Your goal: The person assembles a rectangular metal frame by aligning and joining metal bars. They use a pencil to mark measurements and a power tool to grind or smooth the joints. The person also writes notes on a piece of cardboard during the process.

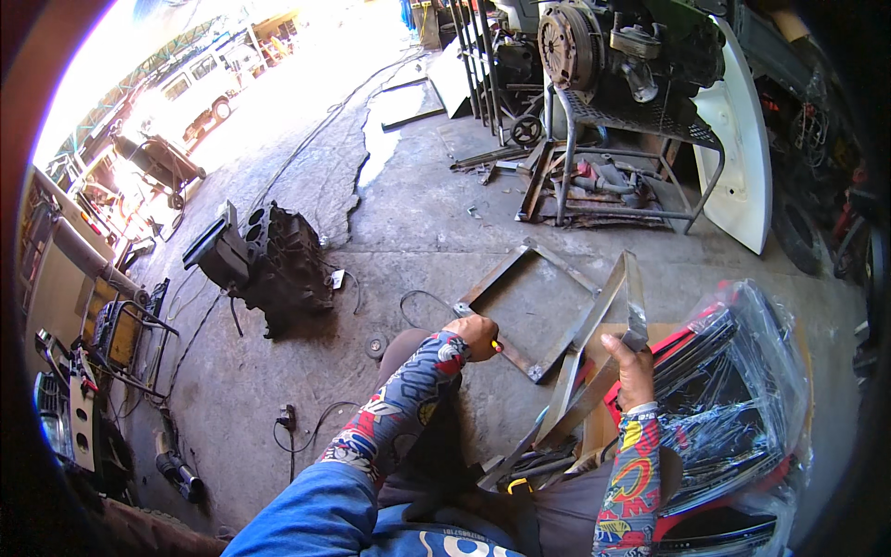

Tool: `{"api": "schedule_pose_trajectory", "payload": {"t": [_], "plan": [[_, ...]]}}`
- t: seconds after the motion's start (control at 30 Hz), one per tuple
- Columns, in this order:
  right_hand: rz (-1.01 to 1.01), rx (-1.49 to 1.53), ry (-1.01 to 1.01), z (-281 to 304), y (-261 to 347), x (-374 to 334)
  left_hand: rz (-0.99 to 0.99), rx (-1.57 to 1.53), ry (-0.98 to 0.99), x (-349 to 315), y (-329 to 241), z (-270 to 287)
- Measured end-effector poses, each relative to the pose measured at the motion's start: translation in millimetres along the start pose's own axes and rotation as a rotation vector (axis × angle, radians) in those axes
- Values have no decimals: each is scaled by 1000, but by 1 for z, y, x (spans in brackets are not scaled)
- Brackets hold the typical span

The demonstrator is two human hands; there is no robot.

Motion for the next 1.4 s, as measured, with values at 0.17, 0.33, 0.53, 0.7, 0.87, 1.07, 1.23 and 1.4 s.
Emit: {"api": "schedule_pose_trajectory", "payload": {"t": [0.17,0.33,0.53,0.7,0.87,1.07,1.23,1.4], "plan": [[13,18,14,-1,-7,-5,-2,3,5,5,0,-6],[22,-8,-6,3,-13,-8,5,-7,-17,5,2,-9],[52,2,-22,4,-9,-11,-8,-32,-46,1,6,-6],[51,21,-47,4,-6,-12,1,-12,-59,-6,6,-3],[67,76,-86,5,-5,-10,-3,-16,-47,-8,8,-3],[58,57,-140,13,0,-10,-22,-3,-48,-5,7,-5],[106,97,-148,13,6,-11,-22,7,-41,-2,4,-5],[94,140,-148,15,5,-9,-6,9,-15,0,5,-7]]}}
Point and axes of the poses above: each hand's wrist, its own x-axis towards the middle knuckle, its own z-axis out of the back of the hand, y = z × x, the point moved 5 cm from there along x, towards the middle knuckle, and after that the axes turned 12 degrees about x, right-handed, at the moved point
